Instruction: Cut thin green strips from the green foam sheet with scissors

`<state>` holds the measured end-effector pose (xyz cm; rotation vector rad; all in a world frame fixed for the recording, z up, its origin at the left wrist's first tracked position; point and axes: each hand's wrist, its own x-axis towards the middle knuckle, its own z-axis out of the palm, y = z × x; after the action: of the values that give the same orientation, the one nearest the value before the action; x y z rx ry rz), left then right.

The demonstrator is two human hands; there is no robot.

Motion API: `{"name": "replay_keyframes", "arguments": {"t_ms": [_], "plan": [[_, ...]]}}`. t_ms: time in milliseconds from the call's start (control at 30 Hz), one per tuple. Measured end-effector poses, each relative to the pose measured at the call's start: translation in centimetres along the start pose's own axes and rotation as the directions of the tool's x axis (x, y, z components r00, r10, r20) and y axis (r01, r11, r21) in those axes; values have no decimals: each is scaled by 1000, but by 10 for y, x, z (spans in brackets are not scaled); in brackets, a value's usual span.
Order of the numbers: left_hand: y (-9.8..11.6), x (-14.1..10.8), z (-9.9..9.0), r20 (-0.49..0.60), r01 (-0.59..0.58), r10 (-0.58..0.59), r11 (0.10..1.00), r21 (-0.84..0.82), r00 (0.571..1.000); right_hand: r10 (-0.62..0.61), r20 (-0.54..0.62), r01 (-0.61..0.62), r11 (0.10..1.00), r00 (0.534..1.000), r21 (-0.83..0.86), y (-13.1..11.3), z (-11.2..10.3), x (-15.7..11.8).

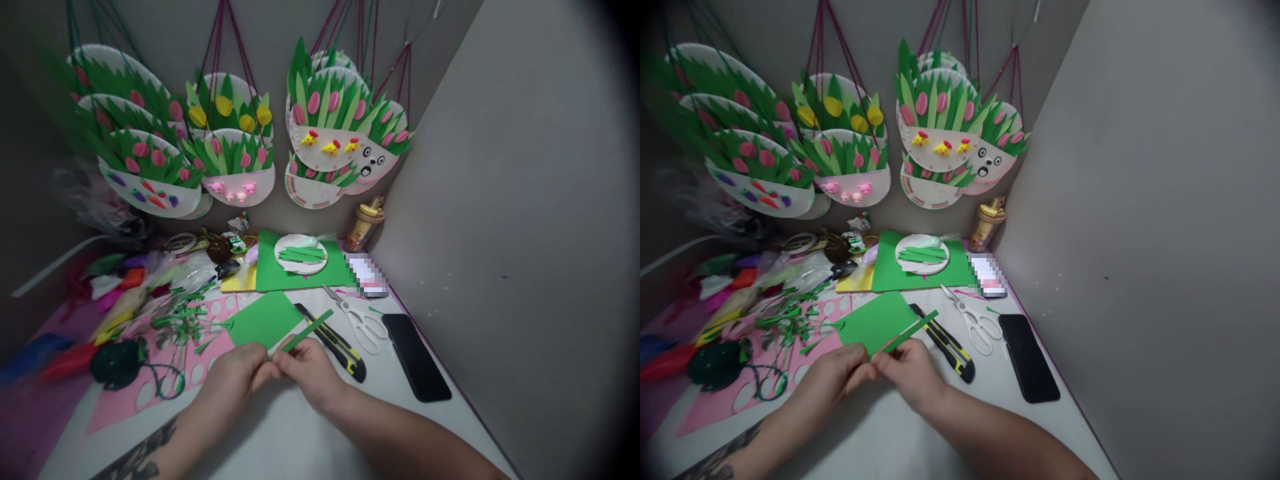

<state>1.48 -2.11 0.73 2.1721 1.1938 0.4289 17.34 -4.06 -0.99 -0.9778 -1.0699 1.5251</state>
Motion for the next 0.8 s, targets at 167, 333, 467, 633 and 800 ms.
{"name": "replay_keyframes", "arguments": {"t_ms": [167, 333, 467, 633, 800], "plan": [[1, 2, -3, -9, 18, -18, 1000, -15, 1000, -26, -194, 8, 996, 981, -93, -7, -20, 4], [-10, 3, -5, -42, 35, -35, 999, -5, 998, -102, -345, 104, 995, 933, -13, -19, -48, 19], [-16, 3, -4, -56, 27, -29, 999, -26, 998, -123, -359, 138, 990, 925, 16, -28, -55, 23], [-19, 8, -12, -141, 23, -29, 999, -42, 990, -124, -401, 162, 985, 908, 63, -40, -58, 23], [-11, 12, -20, -262, 85, -133, 979, -187, 956, -88, -487, 214, 954, 869, 209, -50, -59, 24]]}}
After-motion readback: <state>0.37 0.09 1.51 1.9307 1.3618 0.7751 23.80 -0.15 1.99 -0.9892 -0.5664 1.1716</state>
